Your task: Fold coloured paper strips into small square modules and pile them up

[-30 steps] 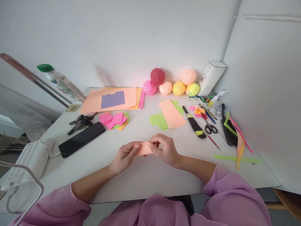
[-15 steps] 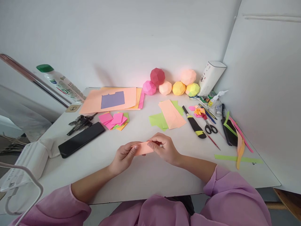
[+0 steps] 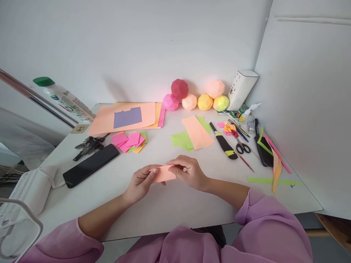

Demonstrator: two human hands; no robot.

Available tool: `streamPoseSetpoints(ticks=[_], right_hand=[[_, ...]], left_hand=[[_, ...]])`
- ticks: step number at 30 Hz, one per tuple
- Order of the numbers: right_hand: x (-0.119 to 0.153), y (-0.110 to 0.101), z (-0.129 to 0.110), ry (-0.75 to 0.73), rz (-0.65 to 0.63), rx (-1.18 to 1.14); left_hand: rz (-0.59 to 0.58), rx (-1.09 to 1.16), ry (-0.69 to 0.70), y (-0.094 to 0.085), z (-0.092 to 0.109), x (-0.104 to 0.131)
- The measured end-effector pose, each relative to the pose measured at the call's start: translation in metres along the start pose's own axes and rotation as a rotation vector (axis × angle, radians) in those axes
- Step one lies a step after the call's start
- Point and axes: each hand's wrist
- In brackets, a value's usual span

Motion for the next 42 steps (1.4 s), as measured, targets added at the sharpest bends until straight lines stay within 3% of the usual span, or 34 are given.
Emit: streamPoseSetpoints(ticks=[9,16,26,34,42], right_hand=[[-0.0009,-0.0024,0.005,-0.108,-0.002,0.094],[-0.0007,-0.0034,0.0053,-0.035,-0.035,0.075],[-0.0039,-0.0089,0.0013,0.088,-0.196,0.029],[-0.0023,-0.002,0.0022,0.135,-0.195,0.034],[-0.0007,0.0005,0.0014,0.228,-0.186,-0.013]], left_hand=[[0.001,0.07,-0.05,0.0003,0.0029,-0.0016],[-0.016,0.074,-0.067,-0.0005,0.003,-0.003],[-0.082,0.041,-0.106,-0.0016,0.003,-0.0034],[-0.134,-0.075,-0.091,0.0014,0.0035,-0.0029],[-0.052,-0.277,-0.029,0.0046,0.0024,-0.0013]])
Point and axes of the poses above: each hand's wrist, its own x-axis away from the middle knuckle, its own y-axis out of the palm, z = x × y, and after that the axes turned 6 degrees about -z, right-handed
